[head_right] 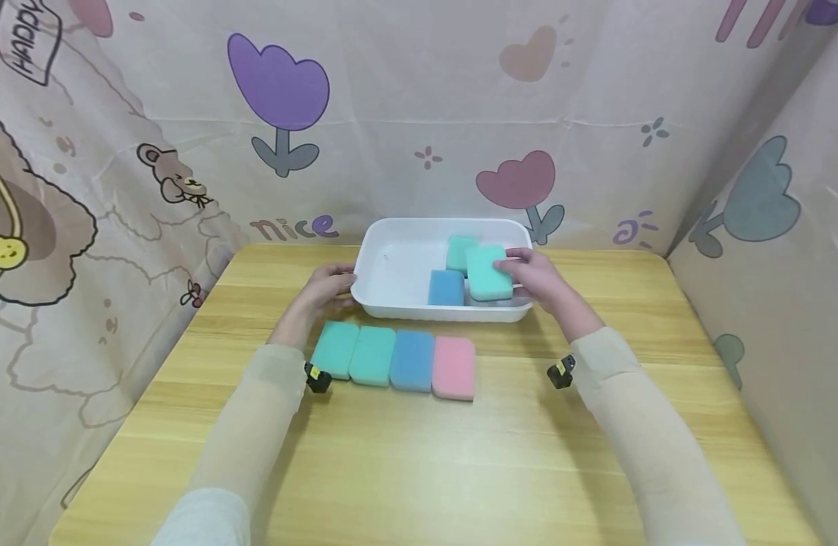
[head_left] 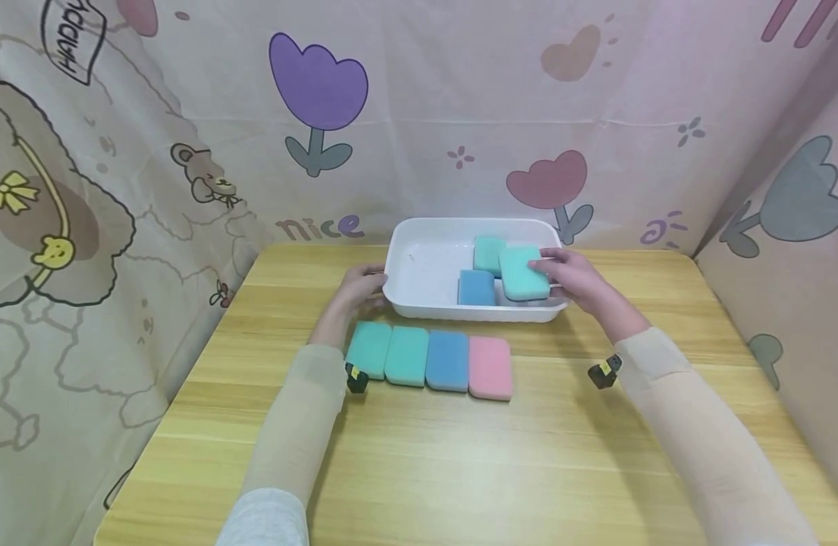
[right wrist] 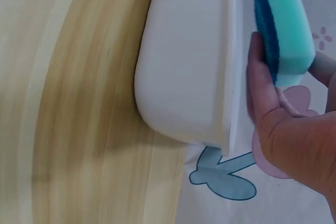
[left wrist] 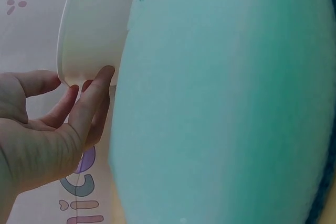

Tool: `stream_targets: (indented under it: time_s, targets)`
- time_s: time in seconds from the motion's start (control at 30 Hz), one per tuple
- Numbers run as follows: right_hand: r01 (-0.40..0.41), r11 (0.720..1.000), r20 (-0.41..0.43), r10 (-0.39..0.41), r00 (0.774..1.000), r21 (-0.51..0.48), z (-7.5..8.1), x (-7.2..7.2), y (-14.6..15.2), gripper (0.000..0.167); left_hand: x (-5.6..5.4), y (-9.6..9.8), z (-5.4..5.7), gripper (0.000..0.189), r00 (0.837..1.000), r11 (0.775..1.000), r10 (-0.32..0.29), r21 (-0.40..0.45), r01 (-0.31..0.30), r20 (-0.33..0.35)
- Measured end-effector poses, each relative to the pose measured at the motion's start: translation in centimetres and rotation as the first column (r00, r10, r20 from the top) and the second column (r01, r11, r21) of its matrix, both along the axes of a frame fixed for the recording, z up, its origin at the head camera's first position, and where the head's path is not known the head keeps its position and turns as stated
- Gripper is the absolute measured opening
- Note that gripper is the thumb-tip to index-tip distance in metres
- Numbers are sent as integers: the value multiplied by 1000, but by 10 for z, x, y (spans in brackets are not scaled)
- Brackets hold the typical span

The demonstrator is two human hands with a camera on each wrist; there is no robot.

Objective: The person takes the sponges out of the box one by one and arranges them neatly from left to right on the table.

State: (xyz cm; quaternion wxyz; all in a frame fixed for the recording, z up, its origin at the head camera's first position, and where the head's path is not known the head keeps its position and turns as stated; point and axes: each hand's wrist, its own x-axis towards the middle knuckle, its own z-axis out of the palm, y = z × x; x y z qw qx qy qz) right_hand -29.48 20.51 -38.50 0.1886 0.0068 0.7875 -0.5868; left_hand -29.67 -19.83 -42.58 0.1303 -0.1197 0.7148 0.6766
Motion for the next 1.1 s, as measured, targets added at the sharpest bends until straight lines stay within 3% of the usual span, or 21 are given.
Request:
stream_targets:
  time_s: [0.3,0.53,0.8,1.1]
  targets:
    - [66,991,-118,-80,990,-114,6,29,0,76,-1,1,-1,50,1000,1000,6,17,-6,7]
    - [102,986,-110,-117,987,-134,1,54,5,79,-2,0,-2,50,1000,999,4,35,-4,10]
    - [81,993,-91,-89,992,-82,-13,80,15,81,-2,-1,-2,51,1000,1000,2,30,-2,8]
    - [-4,999,-105,9,994,47,-35,103,24,72,-2,-1,-1,50,1000,1000,3,9,-3,24]
